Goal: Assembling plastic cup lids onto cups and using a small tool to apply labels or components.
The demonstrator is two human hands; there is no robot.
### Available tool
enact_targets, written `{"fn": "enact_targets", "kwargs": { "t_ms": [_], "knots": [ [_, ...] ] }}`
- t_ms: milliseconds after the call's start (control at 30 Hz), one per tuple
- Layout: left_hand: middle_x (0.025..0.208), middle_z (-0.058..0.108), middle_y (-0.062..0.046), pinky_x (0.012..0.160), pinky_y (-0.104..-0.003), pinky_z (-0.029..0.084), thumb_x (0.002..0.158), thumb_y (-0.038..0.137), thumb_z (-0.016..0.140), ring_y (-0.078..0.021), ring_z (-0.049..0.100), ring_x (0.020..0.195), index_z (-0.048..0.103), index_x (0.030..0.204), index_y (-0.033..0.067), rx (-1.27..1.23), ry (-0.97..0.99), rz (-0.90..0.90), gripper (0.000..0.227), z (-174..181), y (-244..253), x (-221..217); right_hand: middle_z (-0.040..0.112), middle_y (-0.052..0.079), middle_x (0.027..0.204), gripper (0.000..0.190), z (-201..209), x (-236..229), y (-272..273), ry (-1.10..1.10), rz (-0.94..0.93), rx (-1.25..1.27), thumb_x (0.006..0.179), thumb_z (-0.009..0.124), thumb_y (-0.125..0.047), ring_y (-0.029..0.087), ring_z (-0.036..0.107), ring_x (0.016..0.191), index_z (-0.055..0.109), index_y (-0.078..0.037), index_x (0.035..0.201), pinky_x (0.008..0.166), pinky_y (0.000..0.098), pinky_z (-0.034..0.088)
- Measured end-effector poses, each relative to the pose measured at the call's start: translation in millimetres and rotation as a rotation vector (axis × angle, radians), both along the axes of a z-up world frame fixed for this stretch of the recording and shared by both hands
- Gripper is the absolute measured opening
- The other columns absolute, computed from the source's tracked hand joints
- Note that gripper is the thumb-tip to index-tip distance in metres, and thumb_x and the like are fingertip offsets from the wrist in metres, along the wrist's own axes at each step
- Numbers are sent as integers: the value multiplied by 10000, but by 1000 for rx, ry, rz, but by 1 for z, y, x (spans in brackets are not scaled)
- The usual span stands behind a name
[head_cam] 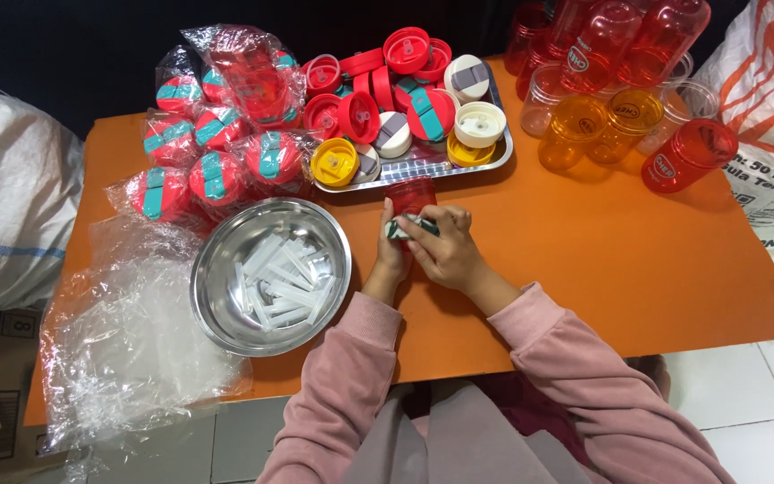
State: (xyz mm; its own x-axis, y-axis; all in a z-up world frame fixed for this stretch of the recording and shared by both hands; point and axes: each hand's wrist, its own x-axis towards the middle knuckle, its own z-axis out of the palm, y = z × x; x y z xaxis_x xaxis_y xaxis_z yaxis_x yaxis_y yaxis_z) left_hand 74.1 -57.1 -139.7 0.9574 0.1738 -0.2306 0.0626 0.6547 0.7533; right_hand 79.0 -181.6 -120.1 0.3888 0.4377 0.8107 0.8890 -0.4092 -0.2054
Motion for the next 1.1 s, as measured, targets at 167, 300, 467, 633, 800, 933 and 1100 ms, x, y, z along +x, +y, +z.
{"fn": "enact_targets", "kwargs": {
  "t_ms": [167, 300, 467, 633, 800, 933, 1100],
  "knots": [
    [1013, 773, -83, 835, -325, 619, 993, 645, 453, -153, 742, 878, 750, 1080, 155, -113, -58, 23, 580, -17, 4, 3, 503, 44, 1174, 403, -2, 15, -4, -12, -16, 55, 1041, 533, -352, 279, 396, 1100, 680, -240, 1399, 1009, 381, 322],
    [1065, 771, -61, 901, -335, 601, 1002, 633, 468, -171, 745, 935, 740, 1141, 166, -155, -79, 67, 558, 11, 1, -7, 490, 73, 1188, 439, 4, 22, -15, 54, -32, 136, 1087, 477, -264, 280, 404, 1083, 624, -128, 1477, 1014, 383, 339],
    [1007, 781, -78, 867, -341, 612, 974, 685, 469, -173, 756, 885, 746, 1093, 164, -173, -66, 140, 603, -9, 14, 4, 517, 94, 1175, 430, -2, 7, -6, 26, 34, 94, 1051, 536, -268, 295, 445, 1081, 639, -153, 1453, 1005, 411, 369],
    [912, 782, -93, 839, -339, 630, 909, 724, 543, -213, 758, 792, 775, 985, 148, -257, -59, 61, 625, -13, 6, 4, 532, 88, 1155, 385, -1, -5, 5, -71, 99, 31, 1026, 552, -305, 275, 455, 1038, 711, -185, 1355, 948, 393, 386],
    [1115, 758, -134, 900, -369, 599, 989, 660, 493, -208, 746, 977, 722, 1193, 113, -47, -92, 1, 628, -38, 16, 7, 528, 97, 1163, 413, 10, 19, -3, -55, -1, 119, 1047, 541, -304, 295, 487, 1048, 674, -170, 1414, 952, 393, 404],
    [1083, 765, -103, 865, -339, 612, 1013, 618, 488, -183, 748, 937, 717, 1175, 122, -48, -145, 4, 569, 4, 9, -6, 506, 89, 1196, 438, 3, 20, -7, 46, 16, 139, 1073, 501, -259, 280, 463, 1070, 620, -150, 1480, 969, 387, 401],
    [927, 782, -89, 739, -316, 644, 969, 752, 395, -150, 760, 790, 746, 1034, 161, -123, -107, -40, 691, -79, 16, 21, 514, 87, 1157, 392, -1, -5, 8, -111, -3, 33, 1013, 576, -364, 291, 456, 1043, 704, -241, 1362, 931, 408, 392]
  ]
}}
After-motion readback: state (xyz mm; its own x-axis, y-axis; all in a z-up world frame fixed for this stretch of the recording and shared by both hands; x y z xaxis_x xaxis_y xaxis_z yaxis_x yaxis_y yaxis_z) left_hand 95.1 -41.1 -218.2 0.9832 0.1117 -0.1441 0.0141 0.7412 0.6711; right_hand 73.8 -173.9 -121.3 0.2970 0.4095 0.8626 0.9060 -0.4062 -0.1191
